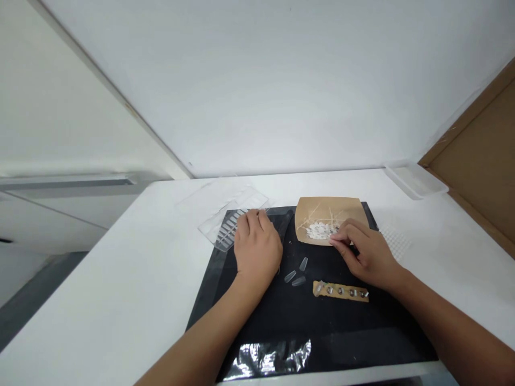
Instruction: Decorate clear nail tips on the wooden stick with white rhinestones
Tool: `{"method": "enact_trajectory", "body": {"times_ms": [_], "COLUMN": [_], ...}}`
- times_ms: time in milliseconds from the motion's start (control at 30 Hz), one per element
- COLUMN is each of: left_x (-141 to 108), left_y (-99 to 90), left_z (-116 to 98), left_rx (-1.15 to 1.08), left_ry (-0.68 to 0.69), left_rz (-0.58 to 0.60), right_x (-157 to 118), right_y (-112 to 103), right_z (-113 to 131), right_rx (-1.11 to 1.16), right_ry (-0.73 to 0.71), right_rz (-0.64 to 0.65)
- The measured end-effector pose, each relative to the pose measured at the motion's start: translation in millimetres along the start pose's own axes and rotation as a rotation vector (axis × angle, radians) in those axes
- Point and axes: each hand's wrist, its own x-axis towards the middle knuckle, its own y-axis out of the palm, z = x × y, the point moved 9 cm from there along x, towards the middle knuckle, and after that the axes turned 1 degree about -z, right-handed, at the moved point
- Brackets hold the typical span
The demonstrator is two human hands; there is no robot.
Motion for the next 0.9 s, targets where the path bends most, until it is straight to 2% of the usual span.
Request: {"method": "enact_trajectory", "body": {"times_ms": [133, 200, 400, 467, 667, 900], "left_x": [-7, -8, -4, -4, -9, -8], "left_y": [19.0, 22.6, 14.7, 14.9, 32.6, 33.8], "left_z": [11, 14, 11, 9, 14, 12], "left_rx": [0.117, 0.126, 0.179, 0.215, 0.277, 0.226], "left_ry": [-0.066, -0.073, -0.036, -0.018, -0.101, -0.097], "left_rz": [0.155, 0.198, 0.179, 0.214, 0.564, 0.590], "right_x": [0, 0, 0, 1, 1, 2], "right_y": [-1, -1, 0, 2, 5, 14], "right_z": [4, 5, 3, 2, -1, -3], "right_rx": [-0.022, -0.024, -0.030, -0.042, -0.060, -0.064], "right_ry": [-0.014, -0.021, -0.014, -0.003, 0.004, 0.005], "right_rz": [0.007, 0.012, 0.019, 0.033, 0.046, 0.125]}}
